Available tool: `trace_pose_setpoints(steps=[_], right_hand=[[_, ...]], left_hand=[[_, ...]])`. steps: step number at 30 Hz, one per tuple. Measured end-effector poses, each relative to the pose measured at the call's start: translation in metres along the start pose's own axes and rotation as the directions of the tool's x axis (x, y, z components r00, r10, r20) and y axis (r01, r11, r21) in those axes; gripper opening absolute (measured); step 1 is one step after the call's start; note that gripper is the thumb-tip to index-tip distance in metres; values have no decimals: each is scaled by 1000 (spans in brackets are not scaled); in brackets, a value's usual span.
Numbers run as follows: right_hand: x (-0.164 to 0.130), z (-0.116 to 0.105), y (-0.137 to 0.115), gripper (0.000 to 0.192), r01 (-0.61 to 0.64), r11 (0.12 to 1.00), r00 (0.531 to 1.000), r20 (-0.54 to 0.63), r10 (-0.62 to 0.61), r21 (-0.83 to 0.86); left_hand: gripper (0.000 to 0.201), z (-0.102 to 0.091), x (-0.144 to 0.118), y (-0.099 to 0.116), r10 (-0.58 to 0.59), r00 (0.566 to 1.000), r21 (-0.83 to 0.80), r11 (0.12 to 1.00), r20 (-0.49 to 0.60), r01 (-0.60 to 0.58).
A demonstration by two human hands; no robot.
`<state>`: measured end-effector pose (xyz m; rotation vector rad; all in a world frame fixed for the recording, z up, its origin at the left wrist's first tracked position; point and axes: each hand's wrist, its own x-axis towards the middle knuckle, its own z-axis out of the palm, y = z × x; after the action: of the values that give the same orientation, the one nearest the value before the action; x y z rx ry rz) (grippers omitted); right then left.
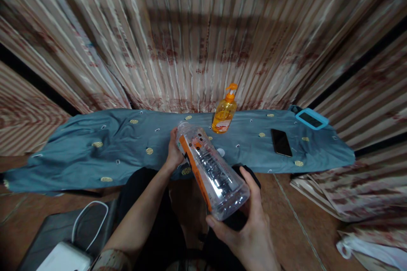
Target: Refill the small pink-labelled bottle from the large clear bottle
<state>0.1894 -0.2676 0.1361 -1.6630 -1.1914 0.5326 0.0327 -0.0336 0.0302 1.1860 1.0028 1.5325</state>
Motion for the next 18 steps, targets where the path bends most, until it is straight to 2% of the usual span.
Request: trace_pose_setpoints(steps=[11,18], right_hand=[[-1,-1,-3,92,-41,999,999,11,41,0],[0,0,-3,91,-21,1000,1000,8,21,15]], left_hand=[[58,0,1,-2,8,1000,-11,1000,-9,-8],[53,1,2,0,-6,1000,-23,1000,-27,5]])
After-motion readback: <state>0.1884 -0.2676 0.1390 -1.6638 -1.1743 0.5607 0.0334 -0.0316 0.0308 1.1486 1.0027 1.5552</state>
